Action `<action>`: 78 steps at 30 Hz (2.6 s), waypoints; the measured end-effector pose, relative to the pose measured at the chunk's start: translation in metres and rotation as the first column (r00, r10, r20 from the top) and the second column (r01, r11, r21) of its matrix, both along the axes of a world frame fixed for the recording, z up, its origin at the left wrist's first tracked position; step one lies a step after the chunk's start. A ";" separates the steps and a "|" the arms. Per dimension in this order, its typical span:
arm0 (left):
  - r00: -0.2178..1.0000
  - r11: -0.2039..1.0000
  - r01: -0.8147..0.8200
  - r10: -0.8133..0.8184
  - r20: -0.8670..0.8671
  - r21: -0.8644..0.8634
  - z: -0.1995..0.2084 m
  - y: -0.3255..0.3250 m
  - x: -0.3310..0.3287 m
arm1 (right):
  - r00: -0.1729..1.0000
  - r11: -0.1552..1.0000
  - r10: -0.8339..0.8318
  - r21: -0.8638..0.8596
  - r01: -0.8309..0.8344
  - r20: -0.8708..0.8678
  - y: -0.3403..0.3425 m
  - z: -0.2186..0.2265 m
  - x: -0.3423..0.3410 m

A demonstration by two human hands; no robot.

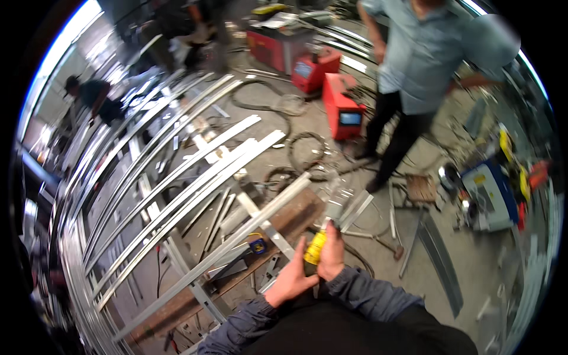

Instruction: The person assembles a metal frame by placing long metal bars into a jig and securing them with a pneumatic rivet gun. They repeatedly position bars, align them, and fasten them to the structure.

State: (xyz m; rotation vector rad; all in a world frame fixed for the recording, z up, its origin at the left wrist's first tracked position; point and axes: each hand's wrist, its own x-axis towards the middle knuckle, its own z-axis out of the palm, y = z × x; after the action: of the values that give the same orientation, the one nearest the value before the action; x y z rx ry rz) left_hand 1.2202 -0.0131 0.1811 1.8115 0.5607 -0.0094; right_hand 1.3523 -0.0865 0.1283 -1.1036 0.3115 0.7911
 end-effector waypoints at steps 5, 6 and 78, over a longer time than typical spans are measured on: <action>0.996 0.945 0.019 -0.046 -0.076 -0.325 0.009 0.030 -0.010 | 0.982 0.992 0.095 0.063 -0.106 0.162 0.010 0.030 -0.024; 0.998 0.934 0.045 -0.061 -0.034 -0.354 0.004 0.037 -0.016 | 0.968 0.986 0.122 0.084 -0.143 0.221 0.009 0.030 -0.026; 0.963 0.934 0.270 -0.267 -0.048 0.235 -0.232 0.011 0.131 | 0.989 0.978 0.027 0.208 0.003 -0.142 0.014 -0.012 -0.009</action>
State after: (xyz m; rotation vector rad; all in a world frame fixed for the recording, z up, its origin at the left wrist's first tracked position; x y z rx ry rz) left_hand 1.3513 -0.0023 -0.0509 2.1156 0.3302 -0.1475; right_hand 1.3434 -0.0726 0.1158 -0.8544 0.3355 0.8958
